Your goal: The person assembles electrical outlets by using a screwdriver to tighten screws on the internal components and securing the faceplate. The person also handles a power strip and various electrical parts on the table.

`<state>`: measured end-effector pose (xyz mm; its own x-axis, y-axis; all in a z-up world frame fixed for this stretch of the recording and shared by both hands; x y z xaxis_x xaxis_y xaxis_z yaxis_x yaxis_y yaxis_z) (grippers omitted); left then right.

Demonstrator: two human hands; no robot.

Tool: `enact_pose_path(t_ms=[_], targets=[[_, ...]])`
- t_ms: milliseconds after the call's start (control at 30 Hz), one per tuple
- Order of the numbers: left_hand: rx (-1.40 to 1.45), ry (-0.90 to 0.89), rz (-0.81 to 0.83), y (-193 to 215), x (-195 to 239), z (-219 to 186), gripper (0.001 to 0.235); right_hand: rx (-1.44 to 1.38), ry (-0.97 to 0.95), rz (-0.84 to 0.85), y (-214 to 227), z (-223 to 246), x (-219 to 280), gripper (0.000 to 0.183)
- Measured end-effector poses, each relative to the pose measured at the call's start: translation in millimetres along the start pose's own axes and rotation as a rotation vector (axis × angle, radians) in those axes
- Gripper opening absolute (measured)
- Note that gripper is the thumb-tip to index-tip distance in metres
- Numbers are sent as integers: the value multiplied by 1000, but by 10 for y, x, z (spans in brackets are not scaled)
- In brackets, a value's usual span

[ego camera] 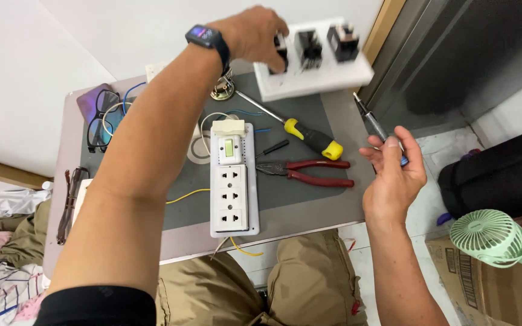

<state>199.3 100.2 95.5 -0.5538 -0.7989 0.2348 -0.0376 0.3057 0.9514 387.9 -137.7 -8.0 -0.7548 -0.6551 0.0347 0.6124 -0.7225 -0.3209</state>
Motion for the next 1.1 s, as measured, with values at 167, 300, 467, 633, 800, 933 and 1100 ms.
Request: enact_pose_path(t_ms=[167,300,467,633,800,933,1100], targets=[[112,-97,-277,-22,-580,248,69,-2,-5,-8,-1,-20,-22,27],[148,-111,-364,-223,-672,325,64,-22,-8,-19,0,-22,-43,28],[106,-14,-197,-350,-378,395,67,6,0,0,16,-36,-48,27],[90,75,-110,-295,-153,486,67,-39,6,-7,37,-56,-63,26],[142,117,-101,-234,-2,519,66,0,-14,1,23,-28,-39,28],[137,127,-84,-258,25,599,66,-7,-16,8,15,-46,-47,29],[131,112,-48,-301,13,588,67,12,-25,17,16,-54,-40,29]])
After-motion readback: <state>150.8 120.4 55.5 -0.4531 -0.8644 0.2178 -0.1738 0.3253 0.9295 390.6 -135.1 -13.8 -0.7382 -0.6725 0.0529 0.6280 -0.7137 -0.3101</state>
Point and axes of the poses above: each hand's wrist, its own x-axis away from the middle knuckle, its own y-axis out of the back of the hand, z = x × y, the point moved 10 cm from there along -x, towards the middle knuckle, and after that the axes turned 1 degree about -x, right-handed, at the moved point
